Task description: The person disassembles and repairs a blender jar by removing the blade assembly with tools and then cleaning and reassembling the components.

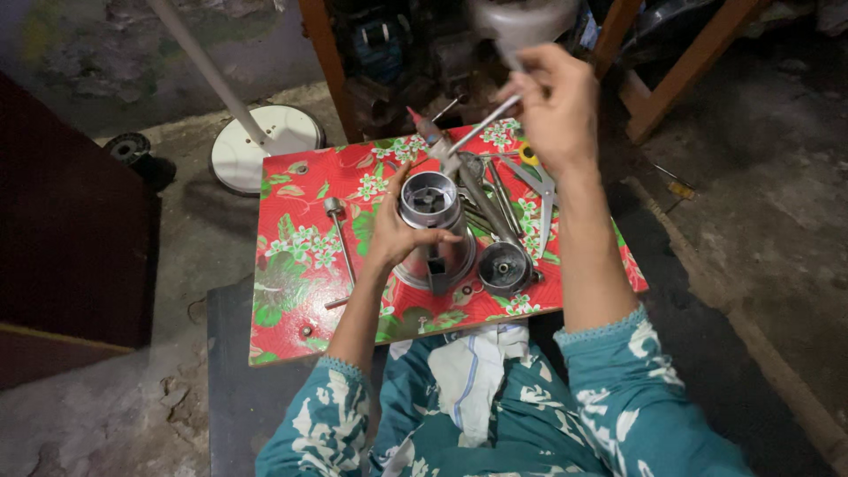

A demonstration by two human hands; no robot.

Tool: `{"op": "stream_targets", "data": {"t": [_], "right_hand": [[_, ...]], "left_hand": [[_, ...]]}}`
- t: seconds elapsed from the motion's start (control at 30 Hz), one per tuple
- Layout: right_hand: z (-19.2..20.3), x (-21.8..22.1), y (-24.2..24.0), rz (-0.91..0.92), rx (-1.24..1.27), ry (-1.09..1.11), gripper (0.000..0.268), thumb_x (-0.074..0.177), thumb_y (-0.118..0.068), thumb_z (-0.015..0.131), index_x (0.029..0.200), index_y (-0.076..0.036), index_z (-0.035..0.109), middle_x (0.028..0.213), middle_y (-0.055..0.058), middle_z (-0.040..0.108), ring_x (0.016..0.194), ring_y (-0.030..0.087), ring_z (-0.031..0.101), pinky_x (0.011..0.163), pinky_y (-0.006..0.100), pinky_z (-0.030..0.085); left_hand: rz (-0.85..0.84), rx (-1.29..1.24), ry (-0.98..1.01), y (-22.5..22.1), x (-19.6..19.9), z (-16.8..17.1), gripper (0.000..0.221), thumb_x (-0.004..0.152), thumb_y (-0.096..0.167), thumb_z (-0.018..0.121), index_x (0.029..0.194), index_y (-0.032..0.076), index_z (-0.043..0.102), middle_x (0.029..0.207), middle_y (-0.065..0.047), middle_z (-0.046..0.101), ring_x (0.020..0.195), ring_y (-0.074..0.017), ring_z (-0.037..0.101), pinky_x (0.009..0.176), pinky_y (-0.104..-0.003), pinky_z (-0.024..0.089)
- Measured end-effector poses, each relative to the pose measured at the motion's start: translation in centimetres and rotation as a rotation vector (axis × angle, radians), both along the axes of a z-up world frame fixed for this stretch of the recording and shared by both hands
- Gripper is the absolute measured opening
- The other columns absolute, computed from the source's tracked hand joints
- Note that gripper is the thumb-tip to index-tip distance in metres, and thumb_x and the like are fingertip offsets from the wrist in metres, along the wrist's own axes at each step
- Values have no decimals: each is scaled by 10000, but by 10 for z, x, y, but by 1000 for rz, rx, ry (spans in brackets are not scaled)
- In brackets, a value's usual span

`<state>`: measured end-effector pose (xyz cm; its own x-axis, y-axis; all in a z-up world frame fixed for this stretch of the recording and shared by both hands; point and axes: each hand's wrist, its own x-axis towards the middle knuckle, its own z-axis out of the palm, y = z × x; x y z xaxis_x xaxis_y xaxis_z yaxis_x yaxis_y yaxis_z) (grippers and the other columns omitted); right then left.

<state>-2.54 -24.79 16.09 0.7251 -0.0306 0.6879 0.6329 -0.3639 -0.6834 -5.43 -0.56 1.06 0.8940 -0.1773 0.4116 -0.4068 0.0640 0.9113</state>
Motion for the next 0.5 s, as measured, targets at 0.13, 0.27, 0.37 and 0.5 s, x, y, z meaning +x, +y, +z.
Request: {"op": "stream_targets", "data": {"t": [0.13,0.27,0.37,0.5], "right_hand": [[-71,32,-30,-155,412,216,99,1021,-11,595,1100,33,637,790,118,736,597,164,679,481,278,523],[-170,59,-40,-244,553,452,130,963,12,546,1057,44,631,772,126,721,541,166,690,449,314,553],[-227,73,-45,-230,590,566,141,1003,-37,569,1078,56,644,795,128,721,582,177,690,485,312,586],[-262,81,-59,-195,548,669,194,972,-32,544,1111,17,671,817,138,743,609,189,726,474,302,586]], "left_hand": [[62,-3,-131,-4,2,-13,1377,392,171,1048,1550,-5,324,1443,-116,510,1316,-231,564,1154,-381,453],[43,17,-59,-1,-1,-15,1134,429,143,1017,1424,0,493,1293,-95,653,1236,-232,655,1112,-378,515],[73,44,-23,-2,-1,-14,1049,428,141,989,1350,25,502,1223,-74,679,1173,-212,678,1072,-362,538],[129,31,-99,-7,0,-16,1012,444,120,984,1345,18,535,1202,-75,674,1150,-204,670,1064,-351,528]]}}
